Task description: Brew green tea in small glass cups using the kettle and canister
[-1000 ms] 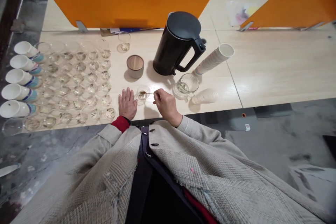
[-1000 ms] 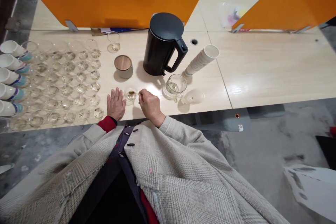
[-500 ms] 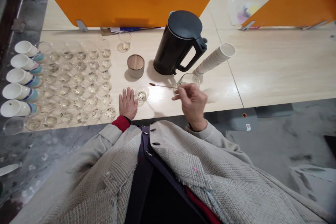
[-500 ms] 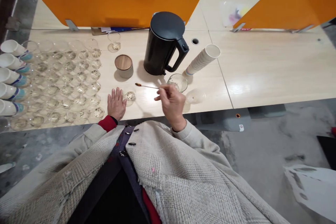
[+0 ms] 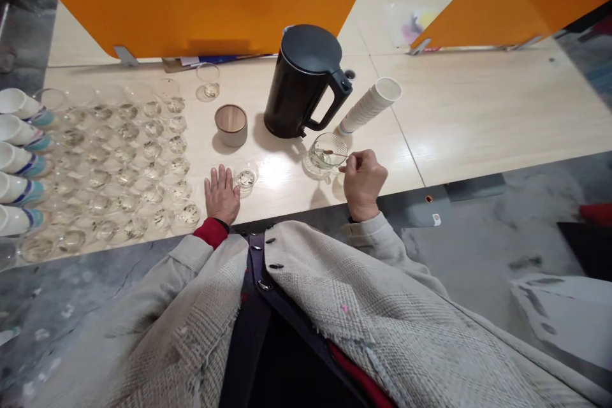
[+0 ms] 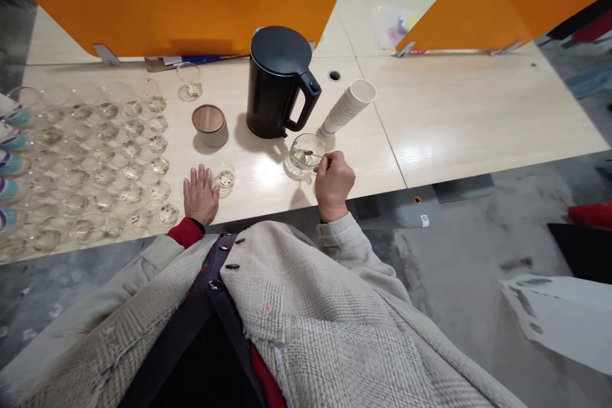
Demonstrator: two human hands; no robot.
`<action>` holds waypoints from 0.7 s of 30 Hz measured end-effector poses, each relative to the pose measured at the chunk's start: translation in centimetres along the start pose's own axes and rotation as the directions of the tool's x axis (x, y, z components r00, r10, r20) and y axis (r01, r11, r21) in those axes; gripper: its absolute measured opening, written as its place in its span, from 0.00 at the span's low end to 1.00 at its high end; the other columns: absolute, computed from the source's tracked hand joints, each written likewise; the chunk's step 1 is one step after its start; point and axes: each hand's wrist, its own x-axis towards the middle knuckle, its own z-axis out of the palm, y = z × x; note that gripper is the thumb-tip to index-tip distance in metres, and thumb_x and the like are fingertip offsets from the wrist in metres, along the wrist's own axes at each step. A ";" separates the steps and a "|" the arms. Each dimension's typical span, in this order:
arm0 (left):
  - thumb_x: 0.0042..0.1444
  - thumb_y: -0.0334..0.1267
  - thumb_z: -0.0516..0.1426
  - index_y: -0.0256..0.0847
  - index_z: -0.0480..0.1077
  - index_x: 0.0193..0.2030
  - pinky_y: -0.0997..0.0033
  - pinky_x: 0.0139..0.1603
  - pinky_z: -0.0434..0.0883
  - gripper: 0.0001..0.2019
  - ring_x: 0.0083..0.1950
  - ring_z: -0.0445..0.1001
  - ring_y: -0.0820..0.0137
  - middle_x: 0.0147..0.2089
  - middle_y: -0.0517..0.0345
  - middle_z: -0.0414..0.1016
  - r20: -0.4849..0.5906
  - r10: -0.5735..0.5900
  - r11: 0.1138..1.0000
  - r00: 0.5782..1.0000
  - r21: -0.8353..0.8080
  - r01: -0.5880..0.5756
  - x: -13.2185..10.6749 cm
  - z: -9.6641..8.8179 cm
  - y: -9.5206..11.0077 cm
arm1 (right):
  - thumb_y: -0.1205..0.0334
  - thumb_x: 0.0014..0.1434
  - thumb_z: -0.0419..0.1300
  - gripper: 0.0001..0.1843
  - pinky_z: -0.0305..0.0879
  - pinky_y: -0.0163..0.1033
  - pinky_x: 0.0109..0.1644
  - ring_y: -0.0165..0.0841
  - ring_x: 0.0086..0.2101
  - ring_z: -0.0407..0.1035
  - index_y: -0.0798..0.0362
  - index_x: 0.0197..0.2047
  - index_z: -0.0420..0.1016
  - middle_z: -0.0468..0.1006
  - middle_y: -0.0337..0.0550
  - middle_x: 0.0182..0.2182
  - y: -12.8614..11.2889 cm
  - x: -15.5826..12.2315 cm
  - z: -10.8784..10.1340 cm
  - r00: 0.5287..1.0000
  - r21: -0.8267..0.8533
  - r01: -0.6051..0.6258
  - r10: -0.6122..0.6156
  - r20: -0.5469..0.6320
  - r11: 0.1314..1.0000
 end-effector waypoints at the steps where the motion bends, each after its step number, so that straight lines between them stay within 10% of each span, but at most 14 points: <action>1: 0.73 0.42 0.46 0.32 0.55 0.82 0.37 0.85 0.41 0.34 0.88 0.40 0.48 0.87 0.43 0.44 -0.002 0.001 1.000 1.000 -0.003 -0.001 0.0 0.0 0.0 | 0.65 0.67 0.55 0.06 0.71 0.43 0.40 0.38 0.28 0.79 0.51 0.39 0.72 0.79 0.37 0.22 0.0 0.0 0.4 1.000 -0.029 -0.005 0.006 0.030 1.000; 9: 0.73 0.43 0.46 0.33 0.55 0.82 0.39 0.86 0.41 0.33 0.88 0.39 0.50 0.87 0.44 0.44 0.013 -0.006 1.000 1.000 0.001 0.006 -0.1 0.0 0.0 | 0.57 0.71 0.52 0.16 0.69 0.42 0.38 0.40 0.30 0.79 0.54 0.45 0.80 0.83 0.46 0.25 0.5 -1.2 1.3 0.991 -0.078 0.097 -0.089 0.096 0.992; 21: 0.74 0.42 0.46 0.34 0.56 0.82 0.38 0.86 0.42 0.33 0.88 0.40 0.51 0.86 0.44 0.45 0.026 -0.016 1.000 1.000 0.006 0.016 -0.1 0.0 0.1 | 0.46 0.75 0.57 0.21 0.75 0.41 0.37 0.37 0.30 0.82 0.50 0.60 0.79 0.88 0.43 0.35 -2.3 -4.8 -4.3 0.965 0.149 0.258 -0.262 0.009 0.955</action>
